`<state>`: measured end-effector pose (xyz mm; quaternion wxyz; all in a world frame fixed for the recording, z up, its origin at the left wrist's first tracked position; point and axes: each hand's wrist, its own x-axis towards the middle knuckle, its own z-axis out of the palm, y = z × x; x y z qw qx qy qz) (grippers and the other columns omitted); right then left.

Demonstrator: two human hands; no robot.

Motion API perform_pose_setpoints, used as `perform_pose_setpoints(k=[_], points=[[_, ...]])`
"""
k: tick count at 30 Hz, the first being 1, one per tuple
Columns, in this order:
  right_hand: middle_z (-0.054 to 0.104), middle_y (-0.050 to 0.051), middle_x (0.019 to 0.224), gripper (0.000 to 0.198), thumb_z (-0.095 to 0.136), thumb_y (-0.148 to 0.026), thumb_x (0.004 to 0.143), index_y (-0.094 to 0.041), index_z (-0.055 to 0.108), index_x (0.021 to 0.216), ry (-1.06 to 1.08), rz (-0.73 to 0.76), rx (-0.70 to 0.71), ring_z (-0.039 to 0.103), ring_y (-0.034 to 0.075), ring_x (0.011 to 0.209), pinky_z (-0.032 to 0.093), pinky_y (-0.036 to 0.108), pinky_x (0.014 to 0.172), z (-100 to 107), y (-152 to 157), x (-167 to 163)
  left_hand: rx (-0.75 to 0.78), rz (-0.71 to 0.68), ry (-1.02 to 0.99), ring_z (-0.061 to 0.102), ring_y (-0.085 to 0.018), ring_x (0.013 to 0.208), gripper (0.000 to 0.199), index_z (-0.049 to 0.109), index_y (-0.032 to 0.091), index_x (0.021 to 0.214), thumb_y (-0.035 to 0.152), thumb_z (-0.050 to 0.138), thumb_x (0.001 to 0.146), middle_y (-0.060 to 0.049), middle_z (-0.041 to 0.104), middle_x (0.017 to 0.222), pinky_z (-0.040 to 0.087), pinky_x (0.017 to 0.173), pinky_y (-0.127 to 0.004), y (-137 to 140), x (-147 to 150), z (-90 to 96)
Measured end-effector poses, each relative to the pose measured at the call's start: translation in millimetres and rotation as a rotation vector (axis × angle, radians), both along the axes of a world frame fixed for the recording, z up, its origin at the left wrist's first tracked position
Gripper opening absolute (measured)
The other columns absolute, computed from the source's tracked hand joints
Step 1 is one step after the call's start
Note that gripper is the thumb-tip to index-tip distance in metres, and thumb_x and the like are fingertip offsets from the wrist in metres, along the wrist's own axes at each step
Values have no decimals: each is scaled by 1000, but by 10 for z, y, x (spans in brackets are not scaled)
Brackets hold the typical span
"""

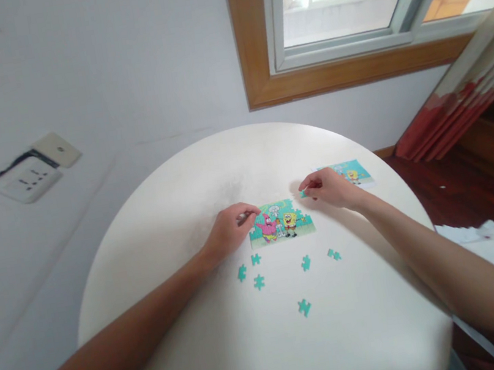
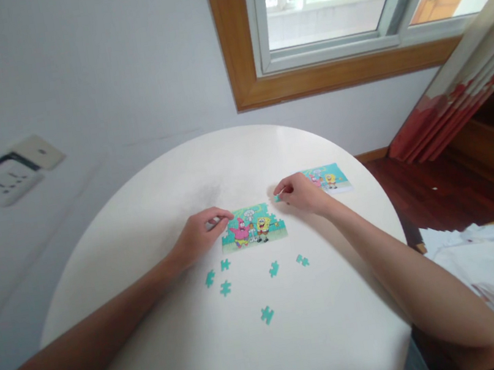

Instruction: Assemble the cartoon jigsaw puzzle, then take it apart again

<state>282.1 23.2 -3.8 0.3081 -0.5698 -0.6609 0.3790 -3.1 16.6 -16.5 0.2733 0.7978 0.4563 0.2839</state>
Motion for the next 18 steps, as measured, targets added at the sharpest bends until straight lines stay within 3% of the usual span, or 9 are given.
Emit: perform_pose_setpoints(k=[3, 7, 11, 18], points=[[64, 2, 60, 7, 63, -19, 68, -16, 68, 74, 94, 76, -62, 59, 14, 57, 42, 26, 52, 75, -70, -51, 3, 6, 9, 66, -17, 82, 19, 71, 20, 90, 26, 54, 84, -3, 73, 92, 51, 75, -26, 0, 4, -2], [63, 1, 59, 4, 64, -20, 71, -16, 67, 71, 159, 292, -170, 57, 12, 54, 41, 24, 51, 160, -278, -232, 29, 10, 43, 63, -16, 77, 19, 72, 20, 90, 23, 53, 84, -3, 73, 90, 50, 75, -26, -6, 7, 2], [65, 0, 63, 13, 62, -19, 76, -17, 74, 81, 101, 518, -212, 60, 13, 59, 44, 23, 54, 178, -557, -482, 56, 25, 70, 60, -15, 72, 20, 72, 20, 90, 23, 53, 84, -2, 72, 88, 49, 74, -27, -3, -1, 3], [70, 1, 76, 18, 58, -10, 80, -17, 74, 84, -39, 796, -7, 60, 12, 66, 42, 23, 63, 105, -768, -701, 77, 32, 76, 57, -14, 70, 18, 72, 21, 90, 21, 54, 84, -1, 71, 84, 47, 73, -26, 2, -7, -7]])
